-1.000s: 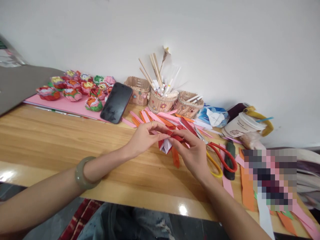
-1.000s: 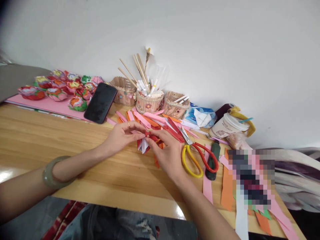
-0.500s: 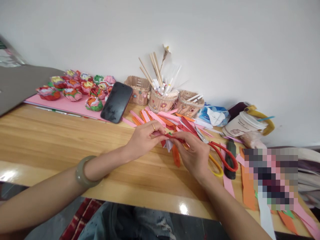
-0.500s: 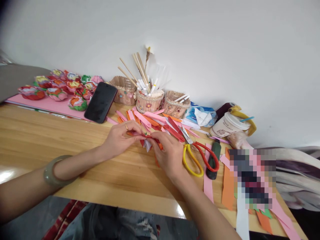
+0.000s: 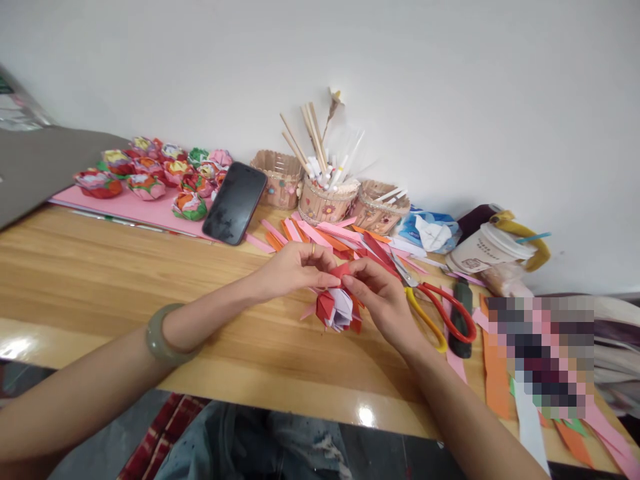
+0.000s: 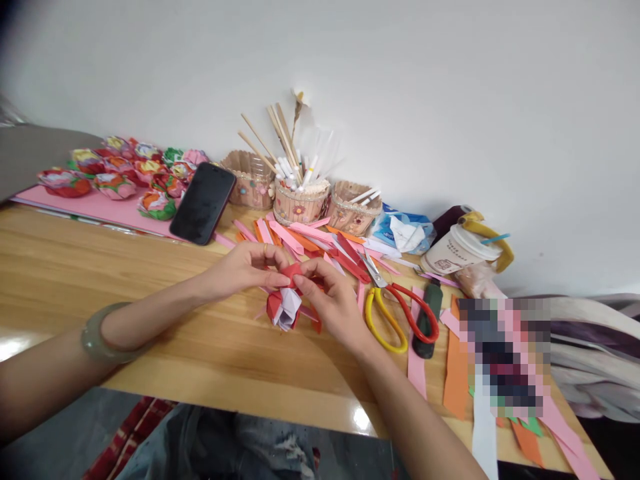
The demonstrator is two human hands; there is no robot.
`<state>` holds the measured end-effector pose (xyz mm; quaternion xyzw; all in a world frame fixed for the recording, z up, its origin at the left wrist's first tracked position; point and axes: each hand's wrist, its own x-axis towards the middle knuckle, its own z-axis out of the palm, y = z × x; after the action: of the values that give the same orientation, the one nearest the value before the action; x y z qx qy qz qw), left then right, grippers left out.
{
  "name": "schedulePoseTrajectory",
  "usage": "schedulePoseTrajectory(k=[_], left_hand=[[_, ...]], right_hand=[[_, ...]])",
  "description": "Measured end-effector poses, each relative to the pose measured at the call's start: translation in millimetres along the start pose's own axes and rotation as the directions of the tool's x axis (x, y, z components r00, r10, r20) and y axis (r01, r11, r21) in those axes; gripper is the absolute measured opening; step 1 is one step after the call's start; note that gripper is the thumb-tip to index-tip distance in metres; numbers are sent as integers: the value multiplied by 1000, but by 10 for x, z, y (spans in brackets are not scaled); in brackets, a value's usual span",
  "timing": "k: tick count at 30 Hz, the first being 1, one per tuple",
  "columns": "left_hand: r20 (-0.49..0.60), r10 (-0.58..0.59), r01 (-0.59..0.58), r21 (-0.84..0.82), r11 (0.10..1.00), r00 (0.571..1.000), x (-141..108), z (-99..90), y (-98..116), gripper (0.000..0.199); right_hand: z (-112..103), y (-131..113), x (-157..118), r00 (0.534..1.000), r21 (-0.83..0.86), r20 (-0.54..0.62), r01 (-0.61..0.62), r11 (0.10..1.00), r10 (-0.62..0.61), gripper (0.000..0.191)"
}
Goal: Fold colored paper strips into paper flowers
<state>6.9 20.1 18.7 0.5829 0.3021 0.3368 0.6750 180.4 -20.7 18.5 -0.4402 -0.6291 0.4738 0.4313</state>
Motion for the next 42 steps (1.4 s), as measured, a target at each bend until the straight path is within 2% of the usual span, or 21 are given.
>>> schedulePoseTrajectory(k=[4,7,11,15,17,21,23,26,29,32,37,42], left_hand=[[-47,-2,4,30,1000,999,23,-8,-29,13],[-53,23,-20,67,998,998,34,-11,-48,12],[-104,123,-107,143,984,987,25,20,-81,9],[-160,279,-217,324,921,947,-7,61,-103,3],[-178,286,-216,332,918,942,-10,63,-101,4],[-156,146,-114,193,974,977,23,29,-81,8],[-153,117,-91,165,982,981,39,13,-71,8],[-197,130,-97,168,981,972,44,9,-60,6],[-220,120,-81,177,981,968,33,20,-45,4],[-178,85,-54,169,984,980,27,26,-31,7],[-139,19,11,210,978,990,43,-5,-64,10],[-71,56,-32,300,953,996,45,-49,-142,8]], right_hand=[[14,16,14,998,-57,-54,-24,998,21,12],[38,25,2,994,-149,-108,2,989,-19,10],[63,46,-30,977,-335,-144,103,937,-159,5],[55,66,-40,939,-508,-148,197,838,-311,6],[46,62,-32,947,-471,-165,171,866,-277,7],[38,42,-9,952,-355,-243,92,931,-186,7],[34,33,6,960,-300,-249,51,953,-130,8],[16,21,34,984,-171,-174,-72,983,42,10],[2,13,50,981,-143,-114,-176,974,160,7],[13,15,41,977,-172,-153,-177,969,151,8],[58,31,6,975,-267,-219,-98,959,39,6],[75,33,-15,975,-392,-218,-40,919,-50,6]])
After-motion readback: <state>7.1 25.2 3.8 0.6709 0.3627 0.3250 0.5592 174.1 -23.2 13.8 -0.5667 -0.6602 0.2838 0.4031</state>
